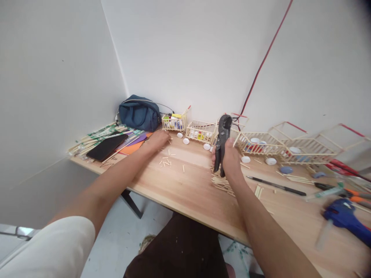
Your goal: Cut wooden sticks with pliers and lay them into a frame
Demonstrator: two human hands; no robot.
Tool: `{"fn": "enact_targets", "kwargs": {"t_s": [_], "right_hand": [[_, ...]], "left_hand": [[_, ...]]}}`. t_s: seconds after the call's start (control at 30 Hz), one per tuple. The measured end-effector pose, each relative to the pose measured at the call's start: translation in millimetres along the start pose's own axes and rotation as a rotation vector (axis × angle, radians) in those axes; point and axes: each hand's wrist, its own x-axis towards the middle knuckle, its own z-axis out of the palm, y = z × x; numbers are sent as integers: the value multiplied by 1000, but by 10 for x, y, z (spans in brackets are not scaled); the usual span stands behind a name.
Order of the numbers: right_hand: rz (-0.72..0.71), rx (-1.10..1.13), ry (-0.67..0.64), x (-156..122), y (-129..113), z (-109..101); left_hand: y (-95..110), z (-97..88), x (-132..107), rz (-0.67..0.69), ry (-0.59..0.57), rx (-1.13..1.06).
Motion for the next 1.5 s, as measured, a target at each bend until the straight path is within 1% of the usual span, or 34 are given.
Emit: {"fn": "enact_targets", "kwargs": {"t_s": [0.13, 0.23, 0.3, 0.4, 0.47, 0.53, 0.6, 0.63, 0.67, 0.73, 0.8, 0.9, 0.97, 1.03, 1.13, 1.23, 1.4, 1.5], "right_hand": [[-18, -2, -9, -34, 6, 22], [-35, 17, 0, -30, 25, 31], [-44, 19, -3, -16, 35, 37], [-78, 35, -49, 8, 33, 55], [-102, 38, -90, 21, 27, 73], [-114, -6, -109, 32, 26, 90], [-128, -67, -115, 38, 31, 100], [-143, -89, -121, 40, 36, 101], [-158, -105, -128, 41, 42, 100], [-180, -134, -149, 46, 55, 95], [-185, -188, -162, 58, 72, 91], [-167, -305, -151, 94, 112, 89], [-150, -366, -129, 123, 142, 87], [-140, -395, -110, 144, 167, 84], [-141, -387, -88, 151, 187, 80], [-141, -336, -86, 140, 193, 82], [-121, -283, -107, 135, 214, 92], [-113, -253, -87, 139, 229, 99]], "left_hand": [[-66, 67, 53, 26, -19, -14], [-99, 37, 40, 11, -13, -66], [-86, -4, 10, -29, 8, -117], [52, -61, -74, -108, 55, -235], [244, -85, -155, -132, 59, -350], [494, -103, -248, -110, 13, -550], [758, -121, -336, -140, -90, -1216], [881, -130, -370, -163, -155, -1433], [991, -135, -394, -181, -212, -1579], [1167, -131, -410, -192, -268, -1710], [1278, -101, -394, -186, -259, -1733], [1350, -22, -360, -186, -232, -1732], [1356, 22, -357, -207, -254, -1746], [1344, 37, -371, -249, -305, -1774], [1319, 10, -406, -302, -398, -1804], [1307, -32, -429, -310, -449, -1813], [1317, -59, -433, -344, -460, -1820], [1326, -70, -433, -346, -454, -1828]]}}
